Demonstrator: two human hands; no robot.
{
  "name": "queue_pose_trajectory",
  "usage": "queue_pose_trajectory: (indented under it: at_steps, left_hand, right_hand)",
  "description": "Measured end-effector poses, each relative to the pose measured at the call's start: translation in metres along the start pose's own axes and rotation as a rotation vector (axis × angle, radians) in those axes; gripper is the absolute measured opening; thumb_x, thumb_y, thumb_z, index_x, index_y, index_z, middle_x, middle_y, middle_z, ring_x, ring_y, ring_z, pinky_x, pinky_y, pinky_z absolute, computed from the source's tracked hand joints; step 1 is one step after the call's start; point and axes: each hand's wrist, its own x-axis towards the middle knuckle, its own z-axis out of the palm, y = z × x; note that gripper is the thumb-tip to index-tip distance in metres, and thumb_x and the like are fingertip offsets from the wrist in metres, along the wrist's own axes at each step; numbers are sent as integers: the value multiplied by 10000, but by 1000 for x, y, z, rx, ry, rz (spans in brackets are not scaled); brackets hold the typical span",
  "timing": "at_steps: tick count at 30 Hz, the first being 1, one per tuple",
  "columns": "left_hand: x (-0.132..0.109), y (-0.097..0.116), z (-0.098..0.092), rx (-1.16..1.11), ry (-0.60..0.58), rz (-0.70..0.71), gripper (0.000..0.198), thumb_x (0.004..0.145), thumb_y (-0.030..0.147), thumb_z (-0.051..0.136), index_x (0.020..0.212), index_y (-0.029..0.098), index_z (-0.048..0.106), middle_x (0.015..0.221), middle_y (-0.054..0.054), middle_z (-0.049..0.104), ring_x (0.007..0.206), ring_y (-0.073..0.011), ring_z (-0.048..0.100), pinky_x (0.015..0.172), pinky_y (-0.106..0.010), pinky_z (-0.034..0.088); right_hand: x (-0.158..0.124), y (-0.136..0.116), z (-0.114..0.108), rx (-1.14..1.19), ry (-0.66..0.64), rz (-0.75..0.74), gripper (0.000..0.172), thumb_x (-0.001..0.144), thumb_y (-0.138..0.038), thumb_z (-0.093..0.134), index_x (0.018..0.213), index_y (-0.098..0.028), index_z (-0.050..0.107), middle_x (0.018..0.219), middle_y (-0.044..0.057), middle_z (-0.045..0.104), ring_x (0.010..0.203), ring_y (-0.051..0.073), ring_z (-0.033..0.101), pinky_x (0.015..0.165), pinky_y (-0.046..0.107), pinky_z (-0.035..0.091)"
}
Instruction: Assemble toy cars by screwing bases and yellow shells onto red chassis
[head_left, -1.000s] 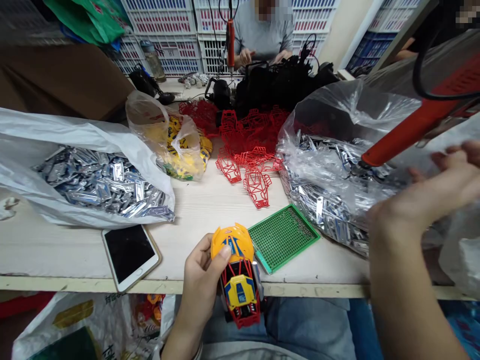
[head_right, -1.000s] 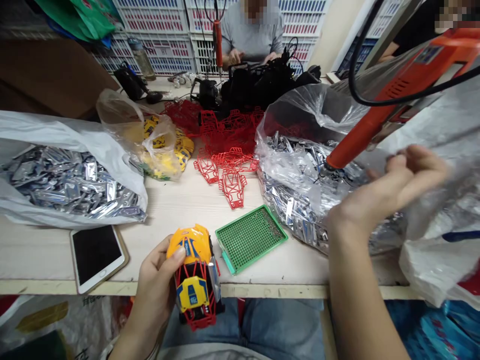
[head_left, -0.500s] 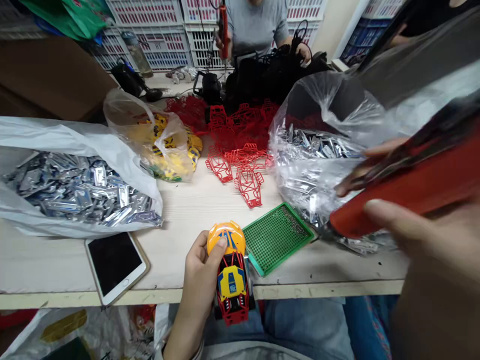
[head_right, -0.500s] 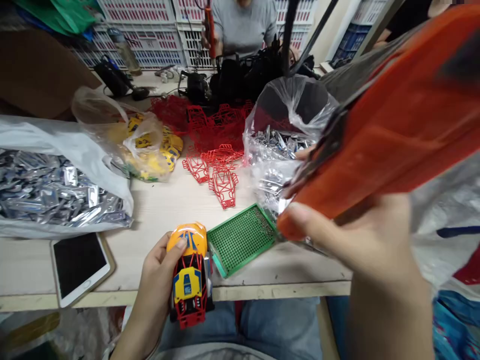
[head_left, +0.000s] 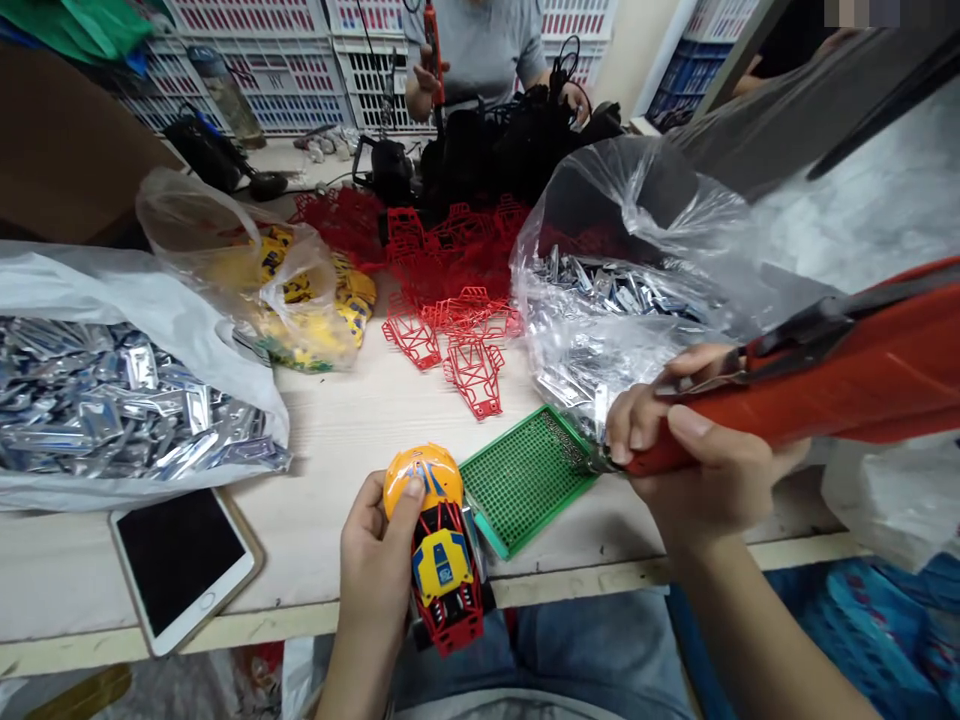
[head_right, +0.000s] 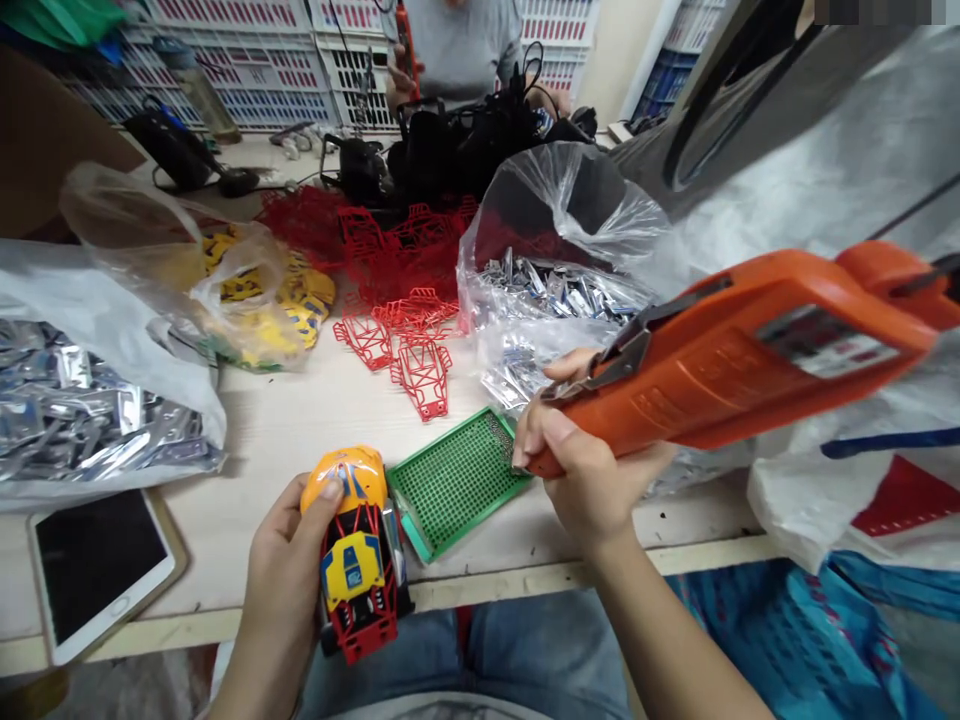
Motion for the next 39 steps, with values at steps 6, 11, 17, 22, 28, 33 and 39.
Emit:
queue_pose_trajectory:
  at_steps: [6,11,17,22,28,33,39]
  left_hand:
    - [-6,2,6,-23,74,48,457,669,549,860,867,190,659,656,17,685,520,-138,603,461,-219,487]
    - [-7,4,9,-31,70,47,465,641,552,878,809,193,635,614,33,656,474,-108,527,421,-197,424]
    - [-8,3,12,-64,84,58,429,676,526,863,809,204,613,621,46,650,508,-104,536,454,-188,431]
    - [-10,5,13,-62,76,52,435,678,531,863,810,207,604,619,52,644,497,-98,524,455,-185,418]
    - [-7,4,11,-67,64,42,467,654,546,879,820,209,602,647,39,671,512,-112,564,507,-211,492]
    - [1,-1,4,-9,7,38,546,615,630,882,817,209,599,634,31,667,511,-133,586,469,-221,487]
    - [0,0,4,-9,2,39,535,631,627,870,810,213,582,611,45,644,492,-126,575,455,-213,465]
  right_hand:
    - [-9,8,14,109,-56,6,182,724,-149,673,892,-212,698,478,-59,569,335,125,479,333,241,385]
    - [-19,22,28,136,-119,53,175,764,-187,695,932,-234,689,514,-64,564,365,129,504,349,244,402]
    - [-25,34,30,126,-140,59,227,757,-150,656,961,-245,687,534,-74,548,375,129,512,352,245,397]
    - [-26,37,30,93,-126,65,214,747,-173,647,946,-250,649,532,-83,540,356,125,498,343,247,400]
    - [-28,36,32,87,-101,81,192,741,-199,663,927,-248,654,521,-73,541,348,137,496,328,261,398]
    - [-29,36,32,70,-96,45,204,747,-187,664,941,-251,656,529,-69,547,357,142,497,331,268,397]
    - [-30,37,32,75,-93,52,203,757,-188,659,950,-254,657,534,-71,535,368,140,494,354,266,407]
